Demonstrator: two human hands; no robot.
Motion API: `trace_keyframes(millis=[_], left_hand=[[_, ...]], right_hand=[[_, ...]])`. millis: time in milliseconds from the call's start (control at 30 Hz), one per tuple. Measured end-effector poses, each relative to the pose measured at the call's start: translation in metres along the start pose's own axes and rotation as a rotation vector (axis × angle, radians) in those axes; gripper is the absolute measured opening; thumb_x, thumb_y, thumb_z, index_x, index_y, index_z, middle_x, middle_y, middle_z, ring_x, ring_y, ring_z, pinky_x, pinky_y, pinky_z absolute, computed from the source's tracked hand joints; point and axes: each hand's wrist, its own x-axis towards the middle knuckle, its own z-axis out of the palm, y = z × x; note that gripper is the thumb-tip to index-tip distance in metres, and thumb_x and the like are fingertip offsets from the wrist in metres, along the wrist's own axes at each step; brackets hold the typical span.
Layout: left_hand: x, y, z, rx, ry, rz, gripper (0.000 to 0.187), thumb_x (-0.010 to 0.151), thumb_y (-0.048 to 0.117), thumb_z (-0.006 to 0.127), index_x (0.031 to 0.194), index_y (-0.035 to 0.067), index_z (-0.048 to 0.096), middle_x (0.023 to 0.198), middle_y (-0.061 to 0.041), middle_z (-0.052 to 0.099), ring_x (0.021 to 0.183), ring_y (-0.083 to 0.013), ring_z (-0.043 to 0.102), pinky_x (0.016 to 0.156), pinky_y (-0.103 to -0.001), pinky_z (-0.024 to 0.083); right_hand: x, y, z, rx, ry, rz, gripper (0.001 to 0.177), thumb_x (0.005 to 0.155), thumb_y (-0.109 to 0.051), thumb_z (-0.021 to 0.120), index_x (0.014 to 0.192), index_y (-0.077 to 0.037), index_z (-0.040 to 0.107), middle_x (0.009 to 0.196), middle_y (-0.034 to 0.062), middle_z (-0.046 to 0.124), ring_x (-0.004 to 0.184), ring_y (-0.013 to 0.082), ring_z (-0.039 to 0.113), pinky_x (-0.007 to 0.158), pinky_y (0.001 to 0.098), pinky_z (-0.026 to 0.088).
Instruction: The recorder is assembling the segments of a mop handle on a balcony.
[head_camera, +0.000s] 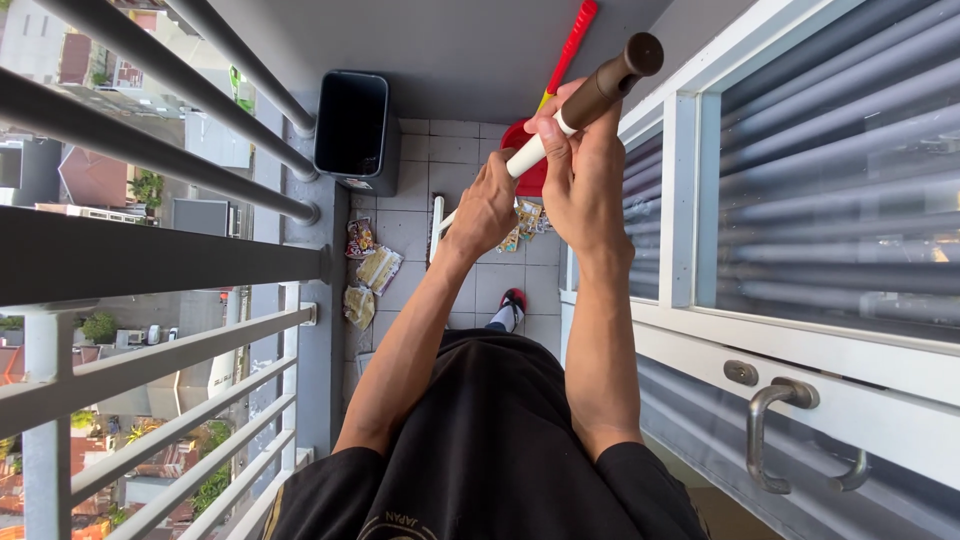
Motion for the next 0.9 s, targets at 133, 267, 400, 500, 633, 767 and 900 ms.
trace_keyframes(millis=[133, 267, 400, 500, 633, 767, 900], left_hand=[[0.005, 0.014, 0.006, 0.009, 0.04, 0.047, 0.059, 0.08, -0.011, 0.064, 0.133, -0.005, 0.038, 0.114, -0.029, 0.063, 0.106, -0.0465, 0.066, 0.082, -0.052, 0.058], [0.009, 0.025, 0.015, -0.03, 0.009, -0.002, 0.059, 0.081, -0.01, 0.064, 0.133, -0.004, 0.038, 0.112, -0.028, 0.063, 0.102, -0.0461, 0.066, 0.082, -0.052, 0.057], [0.012, 0.022, 0.036, -0.041, 0.055, 0.052, 0.05, 0.092, -0.007, 0.063, 0.135, -0.003, 0.037, 0.115, -0.029, 0.063, 0.106, -0.0447, 0.067, 0.082, -0.05, 0.058], [0.015, 0.033, 0.038, -0.032, 0.015, 0.006, 0.053, 0.088, -0.008, 0.062, 0.135, -0.004, 0.038, 0.11, -0.028, 0.065, 0.103, -0.0448, 0.067, 0.083, -0.051, 0.057], [0.018, 0.042, 0.044, -0.039, 0.015, -0.01, 0.056, 0.086, -0.008, 0.062, 0.136, -0.004, 0.038, 0.111, -0.028, 0.065, 0.103, -0.0453, 0.066, 0.084, -0.052, 0.056], [0.019, 0.043, 0.054, -0.022, 0.021, 0.049, 0.062, 0.079, -0.009, 0.063, 0.135, -0.005, 0.037, 0.11, -0.028, 0.064, 0.106, -0.0452, 0.066, 0.086, -0.051, 0.056], [0.021, 0.046, 0.058, -0.046, 0.026, 0.05, 0.05, 0.089, -0.008, 0.063, 0.132, -0.002, 0.039, 0.112, -0.027, 0.064, 0.106, -0.0452, 0.066, 0.088, -0.052, 0.056]], right_hand=[[0.001, 0.003, -0.013, -0.028, 0.001, -0.002, 0.02, 0.117, -0.012, 0.053, 0.131, -0.004, 0.042, 0.108, 0.0124, 0.064, 0.105, 0.0256, 0.075, 0.099, 0.0414, 0.061], [0.001, 0.005, -0.028, -0.057, -0.011, 0.001, 0.024, 0.116, -0.011, 0.053, 0.134, -0.004, 0.039, 0.106, 0.011, 0.067, 0.106, 0.0252, 0.076, 0.098, 0.0406, 0.063], [0.002, 0.003, -0.038, -0.087, -0.022, -0.016, 0.024, 0.117, -0.01, 0.052, 0.135, -0.005, 0.038, 0.104, 0.0105, 0.068, 0.103, 0.0254, 0.076, 0.096, 0.0408, 0.062], [-0.001, 0.006, -0.045, -0.103, -0.016, -0.038, 0.024, 0.116, -0.01, 0.053, 0.135, -0.005, 0.039, 0.104, 0.0107, 0.068, 0.102, 0.0256, 0.075, 0.096, 0.0411, 0.061], [0.0, 0.006, -0.055, -0.106, -0.01, -0.056, 0.023, 0.116, -0.009, 0.053, 0.134, -0.005, 0.04, 0.103, 0.0108, 0.068, 0.102, 0.0259, 0.074, 0.096, 0.0414, 0.06], [-0.002, 0.005, -0.064, -0.093, 0.005, 0.0, 0.024, 0.114, -0.008, 0.054, 0.133, -0.004, 0.04, 0.103, 0.0107, 0.067, 0.101, 0.0255, 0.074, 0.095, 0.0416, 0.06], [-0.002, 0.008, -0.069, -0.097, 0.011, 0.009, 0.024, 0.112, -0.008, 0.054, 0.131, -0.003, 0.04, 0.104, 0.0104, 0.066, 0.102, 0.0247, 0.074, 0.096, 0.0419, 0.061]])
